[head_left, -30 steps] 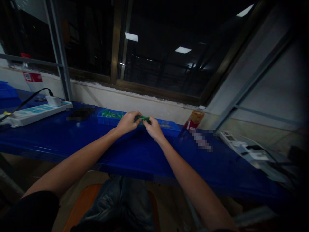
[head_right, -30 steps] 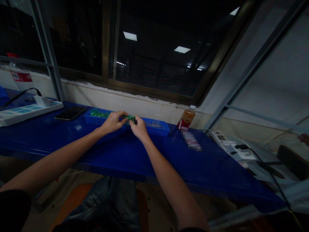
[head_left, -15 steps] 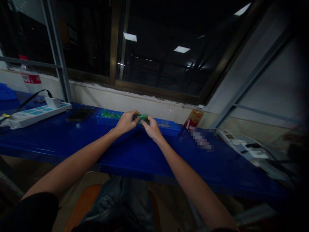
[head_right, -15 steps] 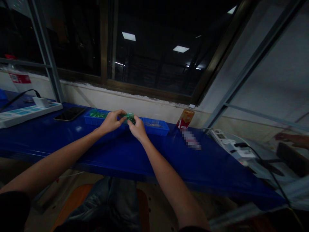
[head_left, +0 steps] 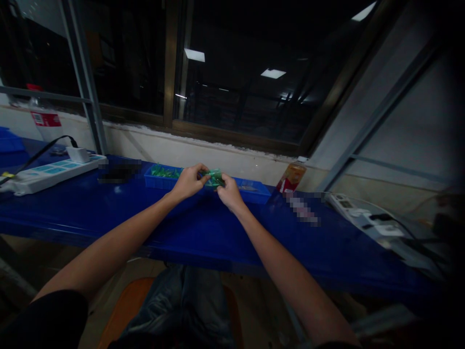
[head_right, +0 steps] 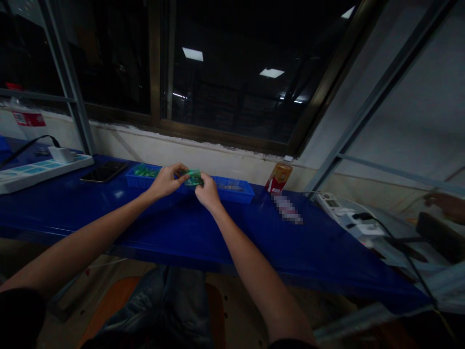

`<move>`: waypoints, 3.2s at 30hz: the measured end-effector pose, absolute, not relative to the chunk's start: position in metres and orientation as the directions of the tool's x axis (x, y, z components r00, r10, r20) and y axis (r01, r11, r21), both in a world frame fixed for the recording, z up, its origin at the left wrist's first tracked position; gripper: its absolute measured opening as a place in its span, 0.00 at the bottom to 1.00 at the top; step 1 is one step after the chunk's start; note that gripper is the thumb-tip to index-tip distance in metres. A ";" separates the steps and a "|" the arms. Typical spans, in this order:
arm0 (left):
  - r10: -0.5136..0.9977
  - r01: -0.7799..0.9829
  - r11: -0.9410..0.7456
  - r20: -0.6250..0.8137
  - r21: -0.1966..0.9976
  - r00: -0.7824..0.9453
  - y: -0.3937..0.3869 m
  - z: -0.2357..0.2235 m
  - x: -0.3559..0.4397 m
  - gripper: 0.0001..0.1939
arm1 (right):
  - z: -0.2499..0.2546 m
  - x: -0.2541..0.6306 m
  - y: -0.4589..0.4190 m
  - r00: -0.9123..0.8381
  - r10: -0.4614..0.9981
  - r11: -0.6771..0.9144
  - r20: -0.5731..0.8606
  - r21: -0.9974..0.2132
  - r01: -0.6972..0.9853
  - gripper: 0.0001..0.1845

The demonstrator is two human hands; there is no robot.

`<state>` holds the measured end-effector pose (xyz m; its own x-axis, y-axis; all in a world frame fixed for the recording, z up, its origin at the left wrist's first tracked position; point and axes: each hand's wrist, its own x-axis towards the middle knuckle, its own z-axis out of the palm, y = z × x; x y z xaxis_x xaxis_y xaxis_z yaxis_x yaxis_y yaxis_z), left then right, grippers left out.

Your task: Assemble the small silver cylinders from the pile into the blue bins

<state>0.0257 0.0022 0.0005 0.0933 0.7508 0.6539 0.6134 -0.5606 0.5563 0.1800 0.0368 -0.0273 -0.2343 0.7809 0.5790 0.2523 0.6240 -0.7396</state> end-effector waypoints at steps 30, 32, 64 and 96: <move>0.937 0.014 -0.338 0.337 0.941 -0.091 0.012 0.000 0.023 0.04 | -0.017 0.170 0.018 -0.186 0.891 0.416 0.413 -0.909 -0.025 0.14; 0.931 0.013 -0.357 0.357 0.934 -0.078 0.013 -0.001 0.024 0.04 | -0.017 0.169 0.017 -0.187 0.908 0.374 0.375 -0.926 -0.041 0.10; 0.755 0.119 -0.654 0.635 0.747 0.165 0.012 0.006 0.009 0.01 | -0.005 0.176 0.013 -0.335 0.937 0.023 0.101 -0.973 -0.229 0.27; 0.843 0.299 -0.537 0.495 0.789 0.208 0.014 -0.001 0.012 0.09 | -0.016 0.171 0.020 -0.130 0.921 0.381 0.366 -0.917 0.119 0.14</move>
<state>0.0120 0.0141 -0.0005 0.2082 0.8434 0.4953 0.2988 -0.5370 0.7889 0.1714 0.0197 -0.0157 -0.1297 0.9214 0.3663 0.1188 0.3812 -0.9168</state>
